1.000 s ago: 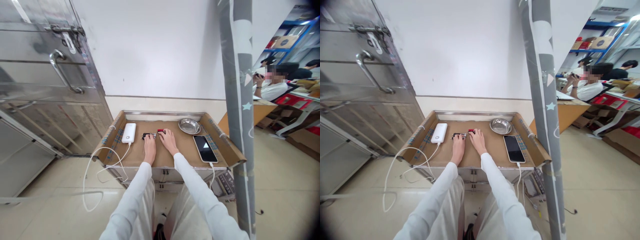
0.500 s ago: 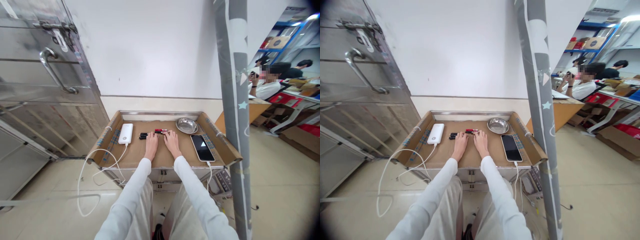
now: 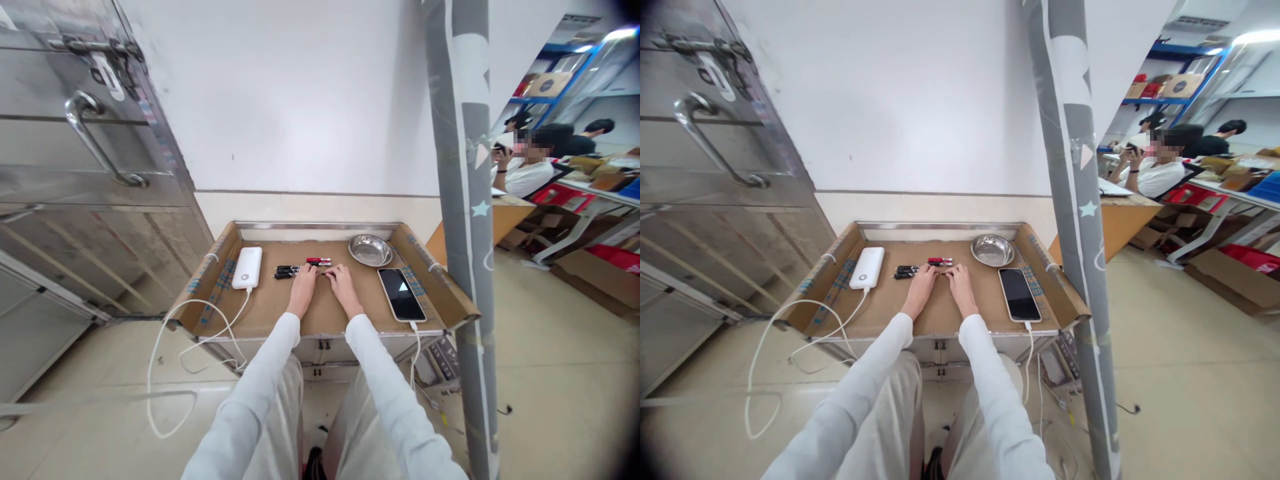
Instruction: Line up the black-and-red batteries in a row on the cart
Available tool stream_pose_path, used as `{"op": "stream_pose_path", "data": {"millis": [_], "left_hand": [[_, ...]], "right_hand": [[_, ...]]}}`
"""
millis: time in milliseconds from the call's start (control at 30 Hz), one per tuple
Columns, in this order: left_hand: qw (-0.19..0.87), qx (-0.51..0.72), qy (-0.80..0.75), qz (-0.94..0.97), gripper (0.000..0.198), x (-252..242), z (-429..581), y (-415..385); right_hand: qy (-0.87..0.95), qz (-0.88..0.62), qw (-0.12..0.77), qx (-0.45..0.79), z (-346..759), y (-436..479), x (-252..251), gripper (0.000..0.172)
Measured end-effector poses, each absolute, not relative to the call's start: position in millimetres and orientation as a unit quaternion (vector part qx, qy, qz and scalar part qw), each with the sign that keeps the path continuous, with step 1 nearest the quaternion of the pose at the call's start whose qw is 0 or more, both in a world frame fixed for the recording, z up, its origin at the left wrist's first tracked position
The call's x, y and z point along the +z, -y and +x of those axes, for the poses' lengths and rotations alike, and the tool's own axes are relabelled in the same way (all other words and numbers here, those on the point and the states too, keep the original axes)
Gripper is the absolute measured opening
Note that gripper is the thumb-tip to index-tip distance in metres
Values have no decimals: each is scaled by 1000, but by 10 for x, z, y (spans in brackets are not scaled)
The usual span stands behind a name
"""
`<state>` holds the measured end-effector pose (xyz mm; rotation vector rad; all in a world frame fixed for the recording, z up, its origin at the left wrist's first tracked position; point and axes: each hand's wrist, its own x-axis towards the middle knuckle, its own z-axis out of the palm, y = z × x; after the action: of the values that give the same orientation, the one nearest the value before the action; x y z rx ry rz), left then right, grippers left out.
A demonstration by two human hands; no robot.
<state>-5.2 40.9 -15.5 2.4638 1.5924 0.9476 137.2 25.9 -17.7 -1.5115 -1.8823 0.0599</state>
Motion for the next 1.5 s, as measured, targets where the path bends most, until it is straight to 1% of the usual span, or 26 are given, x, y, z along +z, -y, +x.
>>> {"op": "stream_pose_path", "data": {"millis": [167, 333, 433, 500, 600, 733, 833, 900, 1033, 1100, 1200, 1333, 1500], "left_hand": [[52, 307, -504, 805, 17, -117, -60, -390], [53, 309, -500, 808, 15, -128, -48, -401], [56, 307, -486, 817, 13, -150, -39, -423], [76, 312, -469, 823, 13, -161, -35, -435], [95, 326, -451, 825, 21, -166, -26, -445], [44, 332, -461, 822, 32, -131, -5, -454], [10, 311, -462, 831, 38, -78, 11, -451], [2, 290, -458, 840, 37, -44, 16, -428], [-9, 245, -453, 857, 24, -9, -9, -325], [-4, 231, -446, 865, 21, -15, -33, -263], [0, 247, -452, 857, 21, -40, -64, -199], [-22, 294, -482, 825, 21, -75, -75, -189], [-42, 304, -480, 822, 21, -104, -85, -196]], "right_hand": [[719, -580, 380, 44, 1385, -272, -190, 21], [720, -545, 414, 114, 1365, -252, -156, 26], [724, -531, 422, 127, 1352, -249, -162, 26], [721, -536, 423, 118, 1347, -252, -179, 24], [716, -560, 408, 84, 1345, -251, -203, 21], [708, -596, 376, 43, 1343, -202, -192, 22], [695, -618, 367, 18, 1349, -125, -134, 24], [678, -634, 370, 3, 1356, -65, -88, 26], [640, -665, 385, -16, 1373, 23, -43, 28], [631, -672, 388, -20, 1380, 41, -48, 29], [634, -672, 383, -21, 1382, 49, -59, 28], [654, -661, 367, -24, 1352, 71, -41, 24], [707, -618, 342, -32, 1286, 104, -5, 24]]}}
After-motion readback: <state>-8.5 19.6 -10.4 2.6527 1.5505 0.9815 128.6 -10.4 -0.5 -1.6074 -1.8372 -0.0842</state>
